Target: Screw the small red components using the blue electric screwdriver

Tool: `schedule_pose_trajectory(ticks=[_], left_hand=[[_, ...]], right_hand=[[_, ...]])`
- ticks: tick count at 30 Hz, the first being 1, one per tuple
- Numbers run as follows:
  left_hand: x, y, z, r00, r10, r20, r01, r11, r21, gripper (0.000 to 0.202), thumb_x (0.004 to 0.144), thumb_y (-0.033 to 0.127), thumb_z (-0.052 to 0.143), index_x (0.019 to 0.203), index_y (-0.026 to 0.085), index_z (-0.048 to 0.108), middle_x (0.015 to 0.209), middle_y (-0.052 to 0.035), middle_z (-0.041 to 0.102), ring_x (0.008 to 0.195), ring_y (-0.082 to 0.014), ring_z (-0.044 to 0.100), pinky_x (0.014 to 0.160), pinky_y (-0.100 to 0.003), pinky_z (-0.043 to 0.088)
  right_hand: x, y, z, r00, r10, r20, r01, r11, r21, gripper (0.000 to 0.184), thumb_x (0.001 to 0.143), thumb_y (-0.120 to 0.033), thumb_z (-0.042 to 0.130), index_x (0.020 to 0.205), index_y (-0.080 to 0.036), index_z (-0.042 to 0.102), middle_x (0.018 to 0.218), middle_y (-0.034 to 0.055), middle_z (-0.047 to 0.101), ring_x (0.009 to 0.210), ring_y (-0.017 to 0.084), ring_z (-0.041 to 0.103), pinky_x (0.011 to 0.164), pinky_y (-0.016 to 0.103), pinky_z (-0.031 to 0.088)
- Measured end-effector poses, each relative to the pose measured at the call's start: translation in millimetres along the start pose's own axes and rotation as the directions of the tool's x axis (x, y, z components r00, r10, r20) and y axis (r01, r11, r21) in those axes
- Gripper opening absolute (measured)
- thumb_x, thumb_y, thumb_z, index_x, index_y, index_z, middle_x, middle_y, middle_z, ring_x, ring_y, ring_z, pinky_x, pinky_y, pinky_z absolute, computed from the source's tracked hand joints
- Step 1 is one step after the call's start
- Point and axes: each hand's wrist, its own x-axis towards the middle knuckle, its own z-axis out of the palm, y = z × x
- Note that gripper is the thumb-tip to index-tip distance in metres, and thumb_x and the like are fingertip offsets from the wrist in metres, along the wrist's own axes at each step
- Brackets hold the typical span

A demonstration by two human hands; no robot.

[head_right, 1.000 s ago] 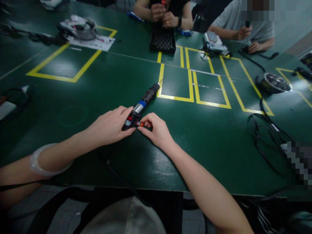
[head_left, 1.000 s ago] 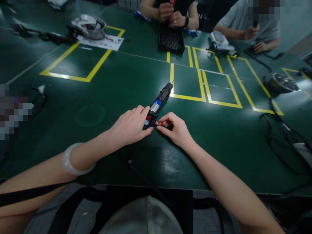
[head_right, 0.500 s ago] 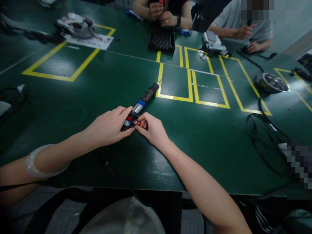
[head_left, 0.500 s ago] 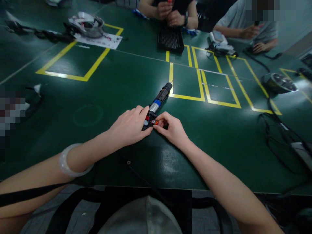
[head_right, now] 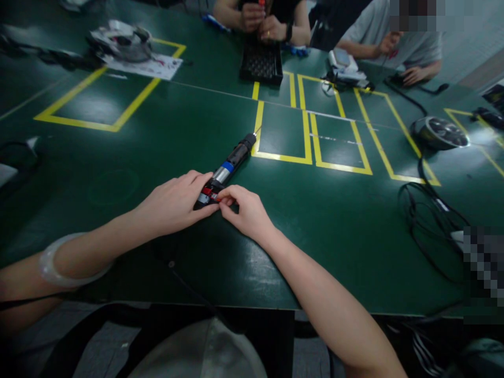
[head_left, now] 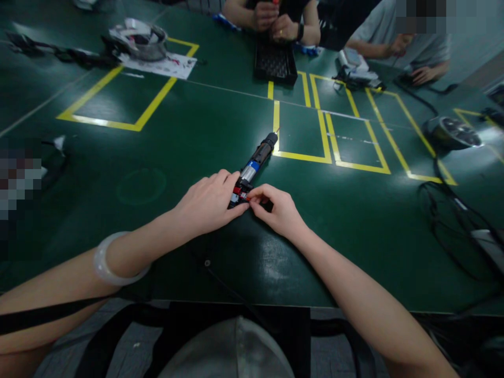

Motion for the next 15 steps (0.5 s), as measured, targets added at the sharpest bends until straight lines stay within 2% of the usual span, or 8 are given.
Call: schedule_pose_trajectory(ticks=[4,8,12,15], left_hand=[[5,-1,0.3,0.998,-0.054,0.009,0.055,0.998,-0.037,0.058,0.094,0.059,0.047,0.131,0.015,0.054,0.119,-0.0151,0.059,0.101,-0.0315,0.065,0.081,-0.039,0.051],[10,-4,1.0,0.996,-0.085,0.020,0.086,0.994,-0.073,0.061,0.092,0.062,0.048,0.133,0.016,0.054,0.117,-0.0140,0.058,0.102,-0.0311,0.064,0.078,-0.037,0.052],[12,-9,1.3,0.996,-0.091,0.021,0.093,0.993,-0.078,0.059,0.090,0.060,0.051,0.129,0.017,0.057,0.115,-0.0139,0.059,0.101,-0.0311,0.064,0.074,-0.037,0.053],[12,-14,1.8,0.995,-0.098,0.002,0.098,0.990,-0.101,0.057,0.087,0.058,0.055,0.126,0.016,0.057,0.119,-0.0143,0.060,0.103,-0.0311,0.065,0.077,-0.038,0.054]], right_hand=[[-1,-1,0,1.000,-0.026,0.008,0.026,1.000,-0.001,0.011,0.086,-0.015,0.057,0.094,-0.020,0.064,0.090,0.0028,0.070,0.079,0.015,0.066,0.076,0.029,0.053],[-2,-1,-1,0.999,-0.034,0.030,0.035,0.999,-0.008,0.018,0.084,-0.012,0.056,0.100,-0.020,0.063,0.094,0.0040,0.068,0.087,0.017,0.064,0.082,0.032,0.053],[-4,-3,-4,0.997,-0.031,0.075,0.033,0.999,-0.020,0.024,0.084,-0.011,0.057,0.105,-0.021,0.061,0.102,0.0053,0.066,0.092,0.018,0.063,0.086,0.033,0.052],[-6,-4,-7,0.996,-0.029,0.081,0.031,0.999,-0.024,0.021,0.085,-0.012,0.057,0.104,-0.021,0.061,0.100,0.0046,0.064,0.090,0.017,0.062,0.085,0.033,0.051]])
